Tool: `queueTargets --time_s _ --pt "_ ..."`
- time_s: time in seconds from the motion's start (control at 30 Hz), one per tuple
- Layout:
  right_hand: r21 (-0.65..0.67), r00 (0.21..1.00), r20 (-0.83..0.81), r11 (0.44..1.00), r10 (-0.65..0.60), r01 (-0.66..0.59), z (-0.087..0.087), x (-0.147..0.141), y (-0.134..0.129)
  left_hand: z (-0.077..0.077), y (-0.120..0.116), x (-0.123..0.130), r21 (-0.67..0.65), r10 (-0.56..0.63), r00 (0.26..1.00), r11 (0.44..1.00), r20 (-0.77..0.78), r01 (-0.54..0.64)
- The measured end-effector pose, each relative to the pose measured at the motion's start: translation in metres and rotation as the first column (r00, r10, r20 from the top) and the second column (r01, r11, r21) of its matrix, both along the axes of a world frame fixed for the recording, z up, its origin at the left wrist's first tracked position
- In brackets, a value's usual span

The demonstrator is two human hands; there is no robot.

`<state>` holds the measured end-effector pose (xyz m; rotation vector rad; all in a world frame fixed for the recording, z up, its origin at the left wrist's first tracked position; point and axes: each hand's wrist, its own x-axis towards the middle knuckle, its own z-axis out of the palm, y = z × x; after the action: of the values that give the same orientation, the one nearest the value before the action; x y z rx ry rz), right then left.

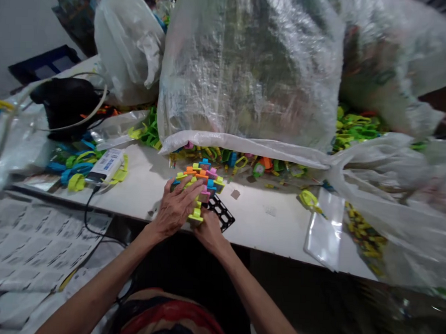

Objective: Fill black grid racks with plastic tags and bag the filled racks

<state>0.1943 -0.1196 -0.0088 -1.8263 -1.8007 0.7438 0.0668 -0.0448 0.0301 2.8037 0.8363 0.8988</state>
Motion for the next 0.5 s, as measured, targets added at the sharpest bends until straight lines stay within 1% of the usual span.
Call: queueTargets --time_s 0.03,0.07,0.1,0.13,0.17,0.2,0.23,0.27,0.3,0.33,0.37,0.4,0.43,0.5 --pt "-0.009 1.000 0.016 1.000 -0.003 0.003 0.001 -0.002 0.000 0.001 0.001 -0.001 -0.001 -0.016 1.000 1.000 -0.003 0.016" --pt "-0.013 1.000 -0.010 1.000 0.003 -0.003 0.001 0.000 0.001 0.003 0.002 -0.001 0.002 -0.034 0.999 0.999 -0.004 0.034" --pt "-0.012 0.998 -0.069 1.000 0.014 -0.015 0.002 0.008 0.001 0.004 0.002 -0.002 0.009 -0.051 0.999 0.999 -0.002 0.051" --pt "-0.008 0.989 -0.146 1.000 0.019 -0.020 0.004 0.021 0.003 0.005 0.001 -0.002 0.021 -0.060 0.998 0.998 0.005 0.060" --pt "-0.001 0.976 -0.217 1.000 -0.002 0.002 0.006 0.040 0.005 0.006 -0.001 -0.002 0.040 -0.062 0.998 0.997 0.015 0.061" --pt "0.001 0.964 -0.261 0.998 -0.058 0.060 0.010 0.064 0.008 0.007 -0.004 -0.001 0.060 -0.060 0.998 0.996 0.021 0.059" --pt "0.003 0.949 -0.271 0.986 -0.162 0.169 0.014 0.090 0.014 0.008 -0.008 0.000 0.082 -0.060 0.998 0.995 0.027 0.058" --pt "0.006 0.926 -0.232 0.952 -0.297 0.307 0.019 0.118 0.021 0.008 -0.011 0.002 0.100 -0.063 0.998 0.993 0.030 0.059" --pt "0.013 0.884 -0.148 0.893 -0.444 0.451 0.024 0.145 0.030 0.008 -0.014 0.004 0.115 -0.067 0.997 0.991 0.033 0.063" --pt "0.023 0.826 -0.076 0.827 -0.559 0.561 0.028 0.168 0.040 0.007 -0.016 0.006 0.126 -0.070 0.997 0.990 0.037 0.065" --pt "0.004 0.770 -0.017 0.770 -0.638 0.638 0.030 0.186 0.050 0.007 -0.017 0.009 0.132 -0.072 0.996 0.989 0.044 0.065" --pt "-0.016 0.726 0.013 0.726 -0.688 0.688 0.031 0.199 0.060 0.007 -0.017 0.011 0.133 -0.070 0.996 0.989 0.050 0.063" --pt "-0.039 0.701 0.019 0.700 -0.713 0.713 0.029 0.207 0.069 0.006 -0.016 0.012 0.134 -0.067 0.996 0.989 0.057 0.059" --pt "-0.074 0.692 -0.021 0.692 -0.721 0.718 0.020 0.208 0.080 0.006 -0.014 0.013 0.134 -0.069 0.996 0.989 0.055 0.062"
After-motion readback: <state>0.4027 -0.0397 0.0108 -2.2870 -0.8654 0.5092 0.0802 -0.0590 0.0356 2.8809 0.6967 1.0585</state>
